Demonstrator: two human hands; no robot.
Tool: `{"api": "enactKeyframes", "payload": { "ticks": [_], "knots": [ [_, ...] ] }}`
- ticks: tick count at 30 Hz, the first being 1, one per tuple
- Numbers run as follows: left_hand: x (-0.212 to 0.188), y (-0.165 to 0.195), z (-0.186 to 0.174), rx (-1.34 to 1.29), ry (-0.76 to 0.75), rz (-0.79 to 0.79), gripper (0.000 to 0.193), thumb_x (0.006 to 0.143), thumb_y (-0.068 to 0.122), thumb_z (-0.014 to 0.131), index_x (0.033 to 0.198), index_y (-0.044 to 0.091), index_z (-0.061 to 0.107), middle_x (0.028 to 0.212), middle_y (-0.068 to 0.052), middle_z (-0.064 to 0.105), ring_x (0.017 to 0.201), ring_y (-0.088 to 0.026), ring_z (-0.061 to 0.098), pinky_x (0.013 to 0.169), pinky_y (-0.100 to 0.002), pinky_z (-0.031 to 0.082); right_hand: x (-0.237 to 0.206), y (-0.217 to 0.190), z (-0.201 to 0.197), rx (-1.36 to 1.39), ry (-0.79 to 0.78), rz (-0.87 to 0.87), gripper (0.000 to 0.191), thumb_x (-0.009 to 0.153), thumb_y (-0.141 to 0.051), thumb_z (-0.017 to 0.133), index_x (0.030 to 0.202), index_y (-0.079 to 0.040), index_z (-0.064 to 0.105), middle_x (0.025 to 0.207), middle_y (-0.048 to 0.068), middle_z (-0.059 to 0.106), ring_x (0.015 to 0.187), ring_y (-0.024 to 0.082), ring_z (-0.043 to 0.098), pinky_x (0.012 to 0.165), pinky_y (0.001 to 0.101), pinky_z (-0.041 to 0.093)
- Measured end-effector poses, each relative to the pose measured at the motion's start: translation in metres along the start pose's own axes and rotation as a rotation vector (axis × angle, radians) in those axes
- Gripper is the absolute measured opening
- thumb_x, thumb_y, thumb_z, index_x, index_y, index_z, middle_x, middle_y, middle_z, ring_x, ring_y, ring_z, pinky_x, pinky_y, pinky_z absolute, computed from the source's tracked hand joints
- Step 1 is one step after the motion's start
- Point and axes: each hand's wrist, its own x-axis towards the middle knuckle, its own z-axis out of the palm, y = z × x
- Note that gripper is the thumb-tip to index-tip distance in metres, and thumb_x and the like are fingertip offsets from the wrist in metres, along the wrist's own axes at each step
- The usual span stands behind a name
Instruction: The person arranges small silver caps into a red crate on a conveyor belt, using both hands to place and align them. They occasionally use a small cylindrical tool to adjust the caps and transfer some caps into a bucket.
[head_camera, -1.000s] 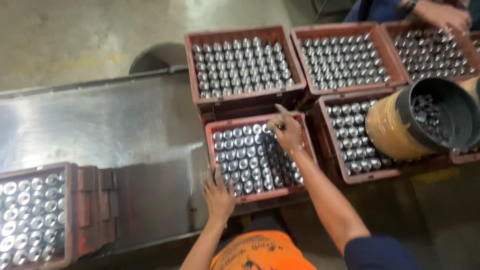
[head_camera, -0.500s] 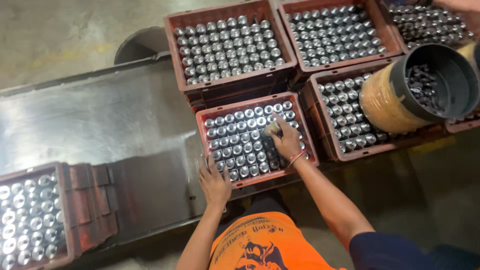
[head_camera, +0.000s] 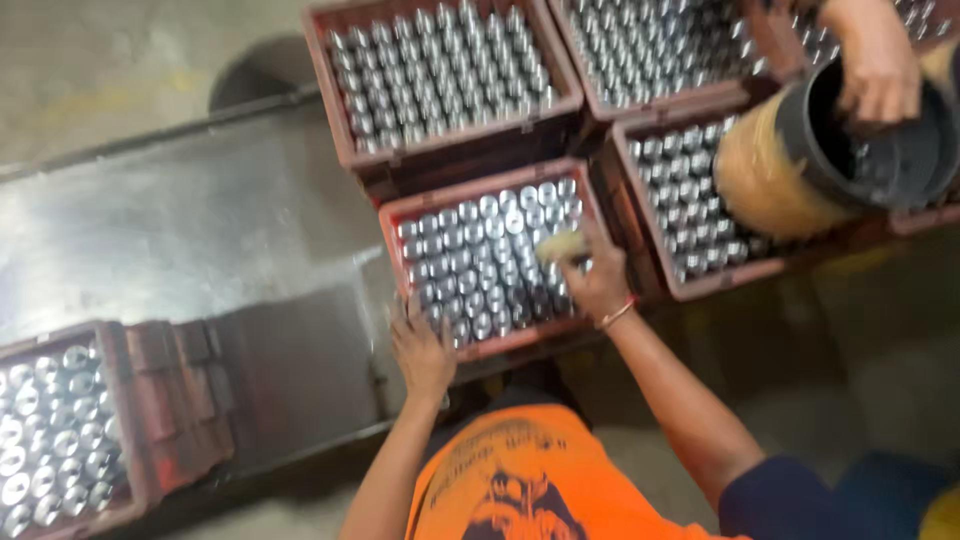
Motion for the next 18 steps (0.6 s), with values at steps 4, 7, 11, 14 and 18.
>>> {"api": "enactKeyframes", "payload": {
  "ticks": [4,7,11,14,18],
  "knots": [
    [-0.003,0.000,0.001,0.002,-0.013,-0.033,0.075,0.094,0.032,0.069,0.154,0.005,0.034,0.155,-0.028,0.036,0.138,-0.051,0.041,0.109,-0.059,0.038,-0.010,-0.008,-0.010,0.018,-0.086,-0.013,0.053,0.085,-0.015,0.082,0.133,-0.006,0.059,0.112,0.016,0.071,0.097,0.034,0.070,0.083,0.0427,0.056],
    [-0.004,0.001,0.002,0.017,-0.024,-0.040,0.076,0.093,0.033,0.070,0.154,0.006,0.034,0.155,-0.028,0.035,0.137,-0.050,0.041,0.109,-0.059,0.037,-0.009,-0.017,-0.020,-0.094,-0.206,-0.142,0.039,0.081,-0.013,0.083,0.116,-0.017,0.065,0.105,0.009,0.076,0.092,0.031,0.070,0.083,0.0432,0.053],
    [-0.005,0.001,0.002,0.017,-0.079,-0.062,0.073,0.096,0.032,0.069,0.155,0.007,0.033,0.156,-0.027,0.036,0.138,-0.049,0.041,0.110,-0.059,0.037,-0.024,-0.031,-0.029,0.199,0.222,0.030,0.053,0.095,-0.014,0.077,0.137,-0.008,0.047,0.117,0.007,0.071,0.103,0.029,0.071,0.090,0.0377,0.056],
    [-0.005,0.001,0.001,0.006,-0.070,-0.064,0.076,0.094,0.032,0.069,0.155,0.006,0.033,0.155,-0.030,0.035,0.136,-0.050,0.041,0.109,-0.060,0.037,-0.038,-0.032,-0.030,-0.013,-0.183,-0.043,0.053,0.079,-0.006,0.081,0.129,-0.005,0.064,0.110,0.013,0.072,0.094,0.036,0.065,0.087,0.0443,0.050],
    [-0.005,0.003,0.000,0.012,-0.050,-0.039,0.076,0.092,0.035,0.070,0.153,0.007,0.035,0.153,-0.030,0.036,0.134,-0.051,0.042,0.107,-0.060,0.037,-0.048,-0.021,-0.036,-0.082,0.060,-0.032,0.049,0.076,-0.009,0.081,0.121,-0.010,0.063,0.108,0.007,0.073,0.092,0.031,0.067,0.086,0.0432,0.050]
  ]
}}
